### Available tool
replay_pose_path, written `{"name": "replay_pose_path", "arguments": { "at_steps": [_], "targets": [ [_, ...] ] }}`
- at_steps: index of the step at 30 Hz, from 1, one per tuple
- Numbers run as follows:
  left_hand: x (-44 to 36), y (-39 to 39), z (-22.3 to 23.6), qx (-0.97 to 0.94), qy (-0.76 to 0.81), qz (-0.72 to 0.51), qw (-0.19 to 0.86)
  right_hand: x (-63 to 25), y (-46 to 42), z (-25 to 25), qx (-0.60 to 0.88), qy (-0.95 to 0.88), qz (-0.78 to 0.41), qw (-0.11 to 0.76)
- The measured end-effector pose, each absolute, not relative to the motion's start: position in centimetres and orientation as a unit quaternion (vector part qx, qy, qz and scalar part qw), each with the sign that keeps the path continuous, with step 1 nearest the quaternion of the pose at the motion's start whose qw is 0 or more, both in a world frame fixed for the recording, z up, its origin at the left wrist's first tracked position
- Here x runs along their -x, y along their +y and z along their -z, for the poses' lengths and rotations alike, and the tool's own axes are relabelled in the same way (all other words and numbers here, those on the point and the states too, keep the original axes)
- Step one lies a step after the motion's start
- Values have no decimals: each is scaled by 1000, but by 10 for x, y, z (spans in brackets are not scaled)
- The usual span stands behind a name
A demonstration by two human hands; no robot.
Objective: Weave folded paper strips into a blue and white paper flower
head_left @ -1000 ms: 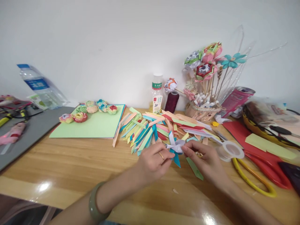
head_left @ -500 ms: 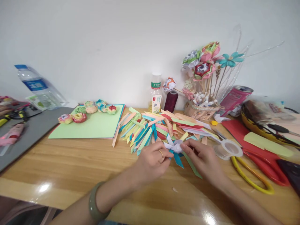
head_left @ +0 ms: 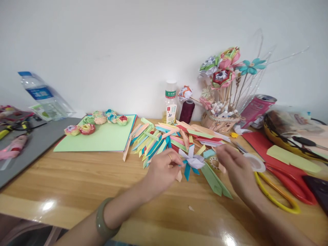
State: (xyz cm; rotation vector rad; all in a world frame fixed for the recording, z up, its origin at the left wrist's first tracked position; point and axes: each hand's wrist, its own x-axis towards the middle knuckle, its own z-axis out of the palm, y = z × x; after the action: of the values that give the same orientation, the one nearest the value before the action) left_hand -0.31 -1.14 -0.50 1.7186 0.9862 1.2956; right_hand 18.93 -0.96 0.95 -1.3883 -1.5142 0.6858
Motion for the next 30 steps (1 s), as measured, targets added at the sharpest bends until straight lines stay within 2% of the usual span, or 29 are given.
{"name": "replay_pose_path", "arguments": {
  "at_steps": [2, 4, 8, 12, 15, 18, 22, 25, 30],
  "targets": [
    [3, -6, 2, -607, 365, -523, 474, -194, -4, -11, 557, -545, -335, 530],
    [3, -3, -1, -554, 323, -523, 562, -194, -1, -12, 547, -529, -369, 533],
    [5, -1, -5, -495, 270, -477, 674, -188, -5, -15, 528, -555, -406, 498],
    [6, -1, -3, -479, 259, -453, 705, -184, -12, -19, 508, -583, -493, 398],
    [5, 2, 2, -466, 305, -460, 692, -182, -14, -24, 474, -611, -530, 348],
    [4, 3, 5, -487, 348, -463, 654, -178, -17, -27, 469, -649, -491, 343],
    [3, -2, 7, -608, 378, -470, 516, -173, -20, -24, 484, -712, -398, 317],
    [2, -8, 6, -688, 363, -463, 424, -169, -22, -19, 471, -746, -336, 329],
    [1, -15, 3, -746, 325, -459, 357, -166, -26, -11, 455, -765, -247, 383]
  ]
}}
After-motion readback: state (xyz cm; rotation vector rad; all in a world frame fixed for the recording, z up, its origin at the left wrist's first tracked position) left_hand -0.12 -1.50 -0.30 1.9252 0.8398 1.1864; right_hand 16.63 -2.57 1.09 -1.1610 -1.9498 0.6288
